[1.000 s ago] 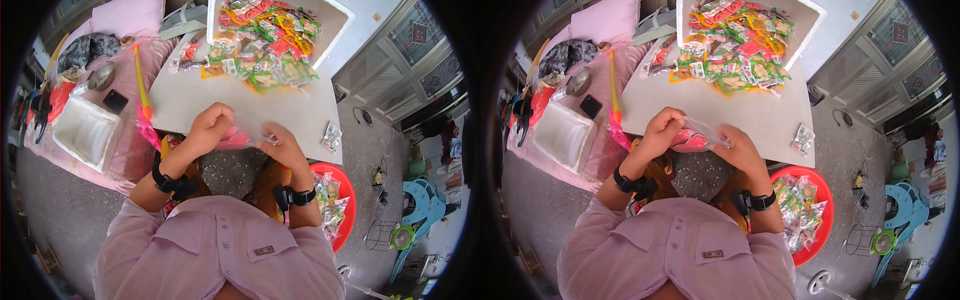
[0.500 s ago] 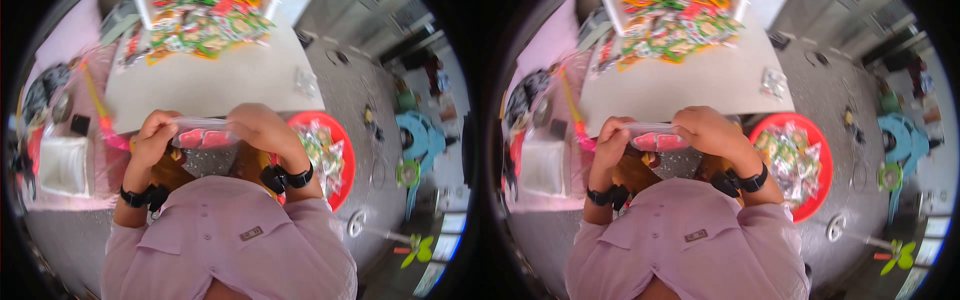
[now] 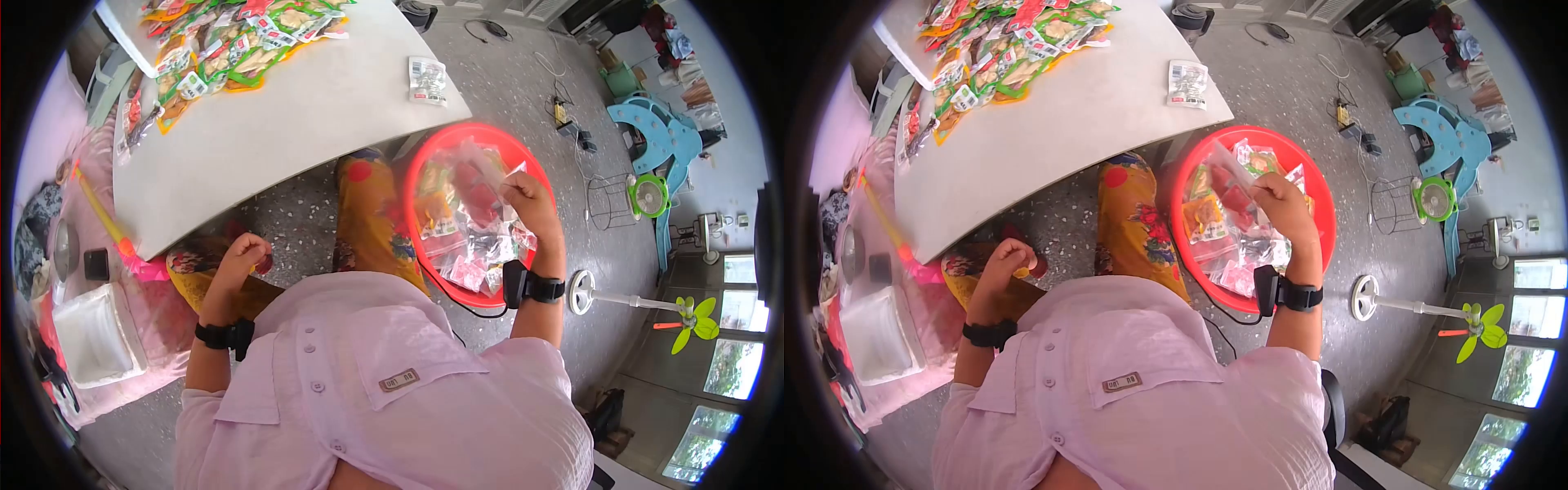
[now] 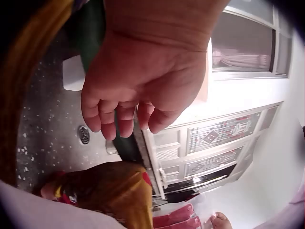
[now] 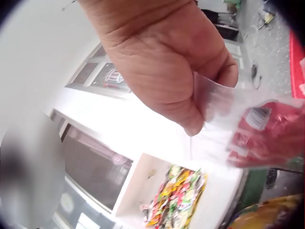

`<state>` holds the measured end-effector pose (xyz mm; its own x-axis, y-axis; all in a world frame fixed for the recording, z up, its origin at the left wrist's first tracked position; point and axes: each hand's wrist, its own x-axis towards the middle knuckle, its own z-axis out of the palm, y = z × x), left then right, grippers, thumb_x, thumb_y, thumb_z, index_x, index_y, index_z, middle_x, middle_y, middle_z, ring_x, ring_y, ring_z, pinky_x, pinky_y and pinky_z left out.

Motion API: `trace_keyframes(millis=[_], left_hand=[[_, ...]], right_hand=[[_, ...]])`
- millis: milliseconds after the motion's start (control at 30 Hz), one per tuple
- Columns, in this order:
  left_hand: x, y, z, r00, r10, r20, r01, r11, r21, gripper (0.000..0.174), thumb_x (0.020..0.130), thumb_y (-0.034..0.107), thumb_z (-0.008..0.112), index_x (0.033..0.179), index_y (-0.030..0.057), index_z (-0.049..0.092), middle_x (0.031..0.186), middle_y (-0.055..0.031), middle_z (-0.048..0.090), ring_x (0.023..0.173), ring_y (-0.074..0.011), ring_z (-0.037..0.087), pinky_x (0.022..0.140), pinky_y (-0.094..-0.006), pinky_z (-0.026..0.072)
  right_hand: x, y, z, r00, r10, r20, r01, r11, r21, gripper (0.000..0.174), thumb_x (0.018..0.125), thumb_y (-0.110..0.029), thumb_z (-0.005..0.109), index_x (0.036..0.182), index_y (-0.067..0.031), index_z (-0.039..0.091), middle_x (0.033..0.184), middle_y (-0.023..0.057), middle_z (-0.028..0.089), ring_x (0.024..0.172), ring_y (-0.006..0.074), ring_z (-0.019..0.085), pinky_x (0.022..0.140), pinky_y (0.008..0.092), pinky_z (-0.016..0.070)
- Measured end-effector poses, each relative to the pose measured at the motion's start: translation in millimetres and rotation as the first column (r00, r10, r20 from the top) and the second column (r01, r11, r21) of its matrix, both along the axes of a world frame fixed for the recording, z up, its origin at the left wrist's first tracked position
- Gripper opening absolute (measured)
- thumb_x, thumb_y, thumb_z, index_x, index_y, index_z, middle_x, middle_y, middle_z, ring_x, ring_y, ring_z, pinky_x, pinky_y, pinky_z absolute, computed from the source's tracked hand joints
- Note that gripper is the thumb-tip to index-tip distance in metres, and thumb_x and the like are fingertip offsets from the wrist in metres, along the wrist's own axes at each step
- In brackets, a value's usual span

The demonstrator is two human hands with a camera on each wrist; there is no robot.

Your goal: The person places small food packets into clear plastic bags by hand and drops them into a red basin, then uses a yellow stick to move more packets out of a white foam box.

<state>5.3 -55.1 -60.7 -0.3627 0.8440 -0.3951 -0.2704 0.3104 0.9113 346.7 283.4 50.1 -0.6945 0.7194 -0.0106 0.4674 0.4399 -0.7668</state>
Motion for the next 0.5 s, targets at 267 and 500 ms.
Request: trace_keyframes(millis=[267,500], left_hand=[[-4.4,-21.3,-53.2,0.997,0.061,-0.043,-0.068,0.977,-0.202,0.011,0.079,0.015,0.052,0.083,0.0040,0.052,0.074,0.0008,0.050,0.066,-0.0072,0.044,0.060,-0.0208,0.0369],[-9.6,-26.4,-60.9,0.996,0.082,-0.034,-0.087,0.967,-0.238,0.012,0.079,0.018,0.052,0.085,0.0070,0.052,0.079,0.0009,0.052,0.074,-0.0086,0.048,0.065,-0.0224,0.0399]], right_hand=[[59.5,37.5,-112.1,0.911,-0.231,0.341,0.198,0.972,0.130,0.015,0.070,-0.015,0.053,0.072,-0.0004,0.052,0.067,0.0155,0.055,0.065,0.0261,0.054,0.061,0.0342,0.0421],[82.6,75.1,-187.4,0.860,-0.307,0.408,0.252,0.950,0.183,0.017,0.071,-0.017,0.050,0.074,-0.0011,0.053,0.073,0.0184,0.057,0.071,0.0318,0.055,0.065,0.0377,0.0428]])
